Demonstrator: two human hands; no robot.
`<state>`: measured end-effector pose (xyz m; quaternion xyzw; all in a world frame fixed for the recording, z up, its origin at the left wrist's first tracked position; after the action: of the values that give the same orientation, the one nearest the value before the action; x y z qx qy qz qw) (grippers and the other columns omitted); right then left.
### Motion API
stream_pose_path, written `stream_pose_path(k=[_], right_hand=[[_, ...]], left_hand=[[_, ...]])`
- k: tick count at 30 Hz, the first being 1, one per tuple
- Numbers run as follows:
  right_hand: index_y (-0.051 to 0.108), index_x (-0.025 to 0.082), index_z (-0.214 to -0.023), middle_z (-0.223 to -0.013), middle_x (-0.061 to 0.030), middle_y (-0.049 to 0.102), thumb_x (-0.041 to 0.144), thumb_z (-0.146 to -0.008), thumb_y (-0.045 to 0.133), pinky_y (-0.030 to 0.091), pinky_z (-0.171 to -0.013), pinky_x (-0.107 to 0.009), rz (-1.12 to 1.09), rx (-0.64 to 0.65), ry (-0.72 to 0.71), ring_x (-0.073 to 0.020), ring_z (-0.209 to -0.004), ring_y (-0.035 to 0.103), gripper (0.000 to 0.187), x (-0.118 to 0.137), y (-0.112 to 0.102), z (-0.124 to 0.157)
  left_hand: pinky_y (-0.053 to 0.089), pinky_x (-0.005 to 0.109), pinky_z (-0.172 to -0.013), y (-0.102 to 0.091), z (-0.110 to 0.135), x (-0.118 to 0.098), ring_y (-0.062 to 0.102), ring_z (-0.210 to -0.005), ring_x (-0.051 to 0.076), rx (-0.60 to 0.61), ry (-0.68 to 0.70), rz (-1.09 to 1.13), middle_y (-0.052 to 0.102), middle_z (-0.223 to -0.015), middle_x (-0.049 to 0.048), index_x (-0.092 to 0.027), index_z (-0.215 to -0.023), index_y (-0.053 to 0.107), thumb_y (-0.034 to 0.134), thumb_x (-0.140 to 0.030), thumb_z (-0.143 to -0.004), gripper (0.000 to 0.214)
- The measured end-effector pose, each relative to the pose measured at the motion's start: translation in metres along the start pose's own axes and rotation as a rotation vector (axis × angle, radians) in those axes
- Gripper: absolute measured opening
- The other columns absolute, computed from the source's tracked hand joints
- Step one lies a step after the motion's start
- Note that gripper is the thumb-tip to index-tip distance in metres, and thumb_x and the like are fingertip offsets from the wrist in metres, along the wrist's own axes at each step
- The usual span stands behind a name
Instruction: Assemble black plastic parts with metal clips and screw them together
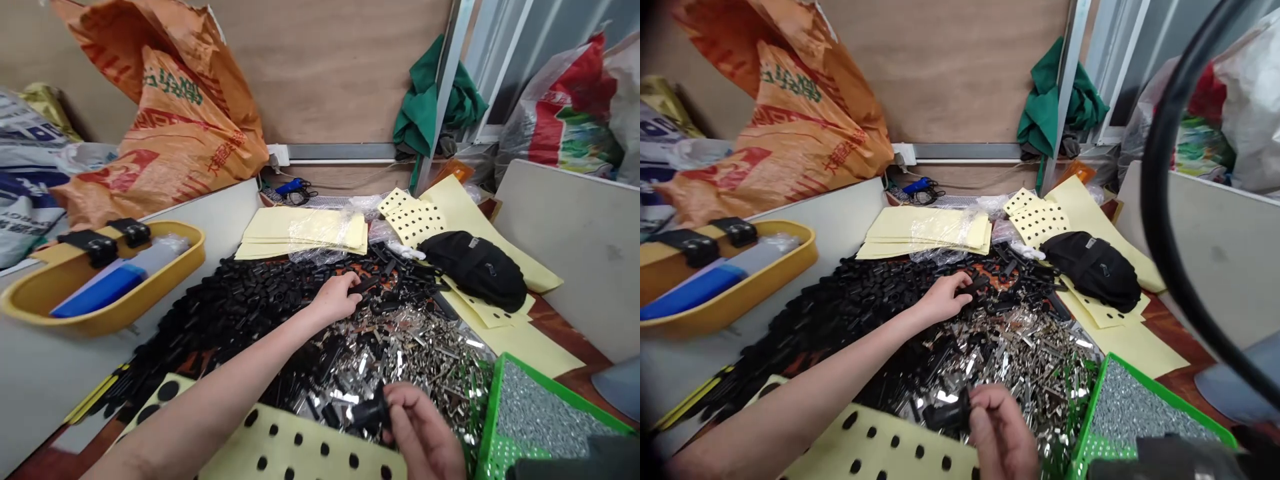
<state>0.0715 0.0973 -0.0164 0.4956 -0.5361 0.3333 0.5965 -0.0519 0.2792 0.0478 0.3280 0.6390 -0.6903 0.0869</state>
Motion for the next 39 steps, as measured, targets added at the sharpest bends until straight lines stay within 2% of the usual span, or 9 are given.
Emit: stream_pose_path(k=[6,9,13,20,24,27,30,34,39], right_hand=[[0.064,0.022,-0.085,-0.100,-0.0066,0.069,0.035,-0.083,0.065,0.051,-0.084,-0.032,-0.073,0.081,-0.129,-0.0208,-0.098,0.063,0.013,0.028,-0.002,-0.002],[0.062,0.023,-0.089,-0.099,-0.0067,0.071,0.031,-0.087,0.059,0.055,-0.080,-0.032,0.032,0.232,-0.127,-0.0203,-0.094,0.067,0.009,0.040,0.011,0.007],[0.062,0.023,-0.089,-0.099,-0.0067,0.070,0.027,-0.089,0.056,0.056,-0.074,-0.025,0.277,0.365,-0.236,-0.0180,-0.090,0.068,0.007,0.053,0.031,0.030],[0.061,0.022,-0.091,-0.100,-0.0067,0.071,0.022,-0.090,0.052,0.055,-0.079,-0.028,0.485,0.331,-0.387,-0.0190,-0.093,0.068,0.009,0.058,0.041,0.062],[0.059,0.023,-0.093,-0.097,-0.0062,0.073,0.017,-0.088,0.052,0.057,-0.073,-0.024,0.575,0.357,-0.511,-0.0184,-0.091,0.070,0.010,0.055,0.038,0.074],[0.060,0.022,-0.095,-0.097,-0.0063,0.073,0.017,-0.088,0.052,0.057,-0.068,-0.022,0.635,0.292,-0.530,-0.0174,-0.084,0.072,0.012,0.052,0.038,0.084],[0.061,0.021,-0.094,-0.094,-0.0055,0.073,0.018,-0.087,0.054,0.056,-0.066,-0.023,0.665,0.197,-0.532,-0.0174,-0.080,0.072,0.011,0.051,0.041,0.092],[0.063,0.019,-0.092,-0.102,-0.0092,0.070,0.017,-0.087,0.055,0.055,-0.079,-0.033,0.583,0.164,-0.511,-0.0215,-0.093,0.068,0.010,0.049,0.044,0.093],[0.065,0.019,-0.095,-0.092,-0.0057,0.070,0.014,-0.084,0.060,0.053,-0.080,-0.032,0.615,0.175,-0.570,-0.0188,-0.087,0.067,0.014,0.048,0.044,0.087]], left_hand=[[0.047,0.026,-0.076,-0.009,0.128,-0.007,0.063,-0.083,0.017,0.036,0.049,0.475,0.071,-0.089,0.0026,-0.016,-0.090,0.071,0.072,-0.017,-0.068,0.022],[0.045,0.025,-0.070,-0.006,0.176,-0.007,0.060,-0.076,0.016,0.034,-0.034,0.699,0.068,-0.082,0.0018,-0.015,-0.085,0.072,0.078,-0.014,-0.058,0.027],[0.045,0.024,-0.070,0.003,0.213,-0.002,0.058,-0.073,0.013,0.012,-0.244,1.167,0.067,-0.081,-0.0004,-0.016,-0.090,0.068,0.082,-0.010,-0.050,0.042],[0.047,0.025,-0.064,0.015,0.247,0.002,0.060,-0.065,0.010,-0.118,-0.373,1.649,0.062,-0.086,-0.0016,-0.019,-0.108,0.058,0.084,-0.015,-0.055,0.059],[0.047,0.026,-0.066,0.025,0.255,0.004,0.061,-0.065,0.012,-0.144,-0.405,1.800,0.063,-0.080,0.0004,-0.014,-0.092,0.060,0.089,-0.022,-0.053,0.049],[0.047,0.028,-0.071,0.033,0.257,0.007,0.061,-0.070,0.013,-0.168,-0.412,1.896,0.065,-0.076,0.0019,-0.012,-0.084,0.063,0.088,-0.029,-0.055,0.042],[0.046,0.030,-0.076,0.035,0.259,0.008,0.062,-0.075,0.015,-0.165,-0.408,1.888,0.068,-0.081,0.0051,-0.012,-0.093,0.064,0.084,-0.033,-0.063,0.042],[0.045,0.030,-0.081,0.034,0.263,0.006,0.064,-0.082,0.017,-0.177,-0.374,1.783,0.070,-0.088,0.0067,-0.013,-0.121,0.052,0.080,-0.032,-0.069,0.061],[0.047,0.028,-0.065,0.040,0.265,0.003,0.064,-0.065,0.017,-0.082,-0.285,1.707,0.068,-0.082,0.0075,-0.012,-0.114,0.051,0.069,-0.039,-0.079,0.048]])
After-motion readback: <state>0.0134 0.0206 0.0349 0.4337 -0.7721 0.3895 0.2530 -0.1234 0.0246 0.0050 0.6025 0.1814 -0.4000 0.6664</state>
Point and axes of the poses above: each hand's wrist, its own z-axis away from the middle knuckle, its own y-axis out of the palm, x = y × z, the point moved 3 cm from there along -z, towards the middle knuckle
